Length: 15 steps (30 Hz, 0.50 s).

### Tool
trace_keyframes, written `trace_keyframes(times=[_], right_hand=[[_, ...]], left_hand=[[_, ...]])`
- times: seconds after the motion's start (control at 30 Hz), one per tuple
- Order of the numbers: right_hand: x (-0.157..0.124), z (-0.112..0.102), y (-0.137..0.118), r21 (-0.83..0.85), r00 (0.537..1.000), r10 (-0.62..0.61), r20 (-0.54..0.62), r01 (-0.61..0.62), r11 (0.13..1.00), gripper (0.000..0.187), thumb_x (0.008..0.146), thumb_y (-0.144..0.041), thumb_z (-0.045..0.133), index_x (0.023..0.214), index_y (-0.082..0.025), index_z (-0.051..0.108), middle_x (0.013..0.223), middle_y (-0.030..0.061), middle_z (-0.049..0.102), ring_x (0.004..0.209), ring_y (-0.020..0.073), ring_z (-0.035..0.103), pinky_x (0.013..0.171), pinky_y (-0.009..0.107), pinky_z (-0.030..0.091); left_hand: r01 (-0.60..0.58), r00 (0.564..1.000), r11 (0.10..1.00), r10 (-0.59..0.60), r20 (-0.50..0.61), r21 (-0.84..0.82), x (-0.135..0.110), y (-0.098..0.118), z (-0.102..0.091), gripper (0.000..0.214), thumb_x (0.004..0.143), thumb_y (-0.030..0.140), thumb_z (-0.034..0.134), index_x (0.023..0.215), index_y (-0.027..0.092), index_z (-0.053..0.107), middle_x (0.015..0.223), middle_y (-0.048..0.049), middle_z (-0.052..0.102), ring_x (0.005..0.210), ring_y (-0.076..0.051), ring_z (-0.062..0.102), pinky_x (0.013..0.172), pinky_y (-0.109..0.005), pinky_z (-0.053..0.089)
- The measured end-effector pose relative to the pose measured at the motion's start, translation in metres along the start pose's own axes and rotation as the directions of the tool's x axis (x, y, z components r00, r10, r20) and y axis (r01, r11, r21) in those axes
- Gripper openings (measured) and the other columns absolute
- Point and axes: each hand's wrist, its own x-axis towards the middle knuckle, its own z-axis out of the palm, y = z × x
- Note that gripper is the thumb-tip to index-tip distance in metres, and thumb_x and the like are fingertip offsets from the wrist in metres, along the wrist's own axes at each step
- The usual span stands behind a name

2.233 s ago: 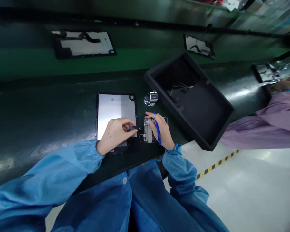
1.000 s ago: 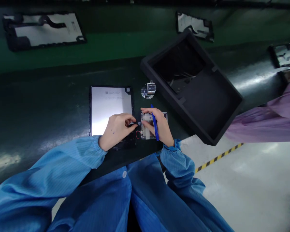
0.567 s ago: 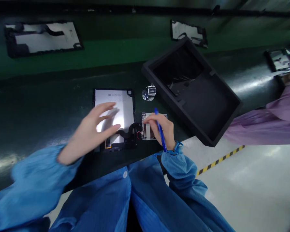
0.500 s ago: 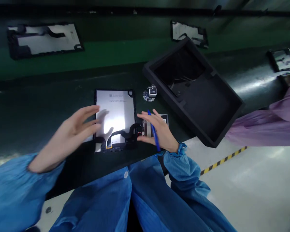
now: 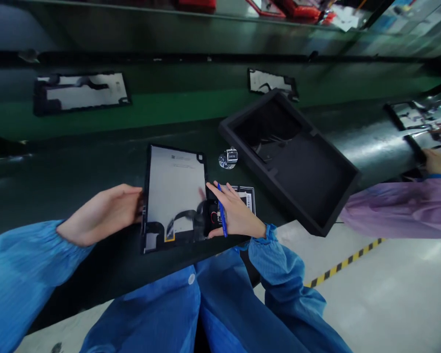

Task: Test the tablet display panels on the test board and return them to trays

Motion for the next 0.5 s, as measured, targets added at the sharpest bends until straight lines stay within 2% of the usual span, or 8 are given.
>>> trace_keyframes(times=[0.03,0.1,0.17,0.23,0.3,0.33,0.4,0.5], right_hand=[[0.0,-0.005,-0.003,0.098,1.0,0.003,-0.025,-0.001,0.995,0.123,0.068,-0.07,0.078,0.159,-0.02,0.013,0.157,0.0171,0.033,0.147,0.0369,0.027,0.123,0.058,0.015],[-0.002,-0.018,-0.014,0.329,0.99,0.045,-0.132,0.001,0.944,0.107,0.077,-0.072,0.069,0.158,-0.022,0.019,0.153,0.016,0.04,0.136,0.0345,0.046,0.113,0.052,0.039],[-0.005,-0.031,-0.031,0.502,0.96,0.125,-0.249,0.018,0.864,0.094,0.084,-0.072,0.061,0.156,-0.024,0.025,0.147,0.0148,0.047,0.115,0.0294,0.062,0.085,0.039,0.057],[-0.01,-0.041,-0.047,0.548,0.924,0.202,-0.324,0.009,0.837,0.09,0.085,-0.072,0.06,0.154,-0.023,0.031,0.137,0.0134,0.056,0.096,0.0253,0.068,0.064,0.032,0.057],[-0.015,-0.047,-0.057,0.485,0.876,0.266,-0.402,-0.043,0.873,0.086,0.085,-0.066,0.065,0.153,-0.022,0.035,0.12,0.0107,0.064,0.086,0.0232,0.067,0.063,0.032,0.057],[-0.017,-0.048,-0.059,0.437,0.842,0.296,-0.451,-0.081,0.896,0.081,0.087,-0.06,0.067,0.152,-0.022,0.038,0.111,0.0088,0.067,0.082,0.0224,0.067,0.065,0.033,0.058],[-0.02,-0.048,-0.058,0.368,0.773,0.342,-0.534,-0.152,0.917,0.067,0.089,-0.044,0.069,0.148,-0.021,0.046,0.094,0.0051,0.067,0.076,0.0213,0.065,0.07,0.036,0.059],[-0.013,-0.036,-0.052,0.414,0.717,0.399,-0.571,-0.169,0.895,0.055,0.089,-0.028,0.066,0.142,-0.022,0.053,0.091,0.0027,0.067,0.079,0.0223,0.066,0.078,0.041,0.06]], left_hand=[[-0.035,0.998,0.999,0.036,0.057,-0.019,0.0,0.005,0.013,0.033,0.089,0.037,0.053,0.102,0.016,0.074,0.113,-0.0101,0.073,0.118,-0.033,0.061,0.092,-0.042,0.056],[-0.147,0.973,0.989,0.147,0.179,-0.012,-0.003,0.013,0.04,0.035,0.091,0.038,0.051,0.103,0.016,0.074,0.111,-0.01,0.072,0.112,-0.03,0.063,0.087,-0.037,0.057],[-0.244,0.915,0.968,0.213,0.342,0.052,-0.005,0.018,0.062,0.037,0.092,0.04,0.05,0.105,0.015,0.074,0.11,-0.0111,0.071,0.108,-0.028,0.063,0.087,-0.033,0.056],[-0.305,0.833,0.941,0.19,0.519,0.146,-0.005,0.019,0.075,0.038,0.093,0.041,0.05,0.107,0.015,0.074,0.11,-0.0115,0.07,0.106,-0.027,0.063,0.092,-0.032,0.053],[-0.352,0.78,0.911,0.159,0.605,0.214,0.0,0.013,0.077,0.037,0.095,0.041,0.051,0.107,0.015,0.075,0.11,-0.0109,0.07,0.107,-0.026,0.063,0.098,-0.032,0.05],[-0.368,0.782,0.901,0.167,0.6,0.228,0.004,0.009,0.074,0.035,0.095,0.04,0.052,0.106,0.016,0.075,0.11,-0.0106,0.07,0.108,-0.026,0.063,0.099,-0.031,0.049],[-0.387,0.833,0.898,0.244,0.497,0.208,0.013,-0.003,0.064,0.032,0.095,0.037,0.054,0.107,0.016,0.075,0.113,-0.0104,0.07,0.112,-0.026,0.062,0.101,-0.032,0.048],[-0.404,0.902,0.913,0.387,0.193,0.056,0.028,-0.025,0.045,0.033,0.095,0.035,0.055,0.119,0.017,0.071,0.127,-0.0094,0.066,0.127,-0.026,0.055,0.108,-0.034,0.044]])
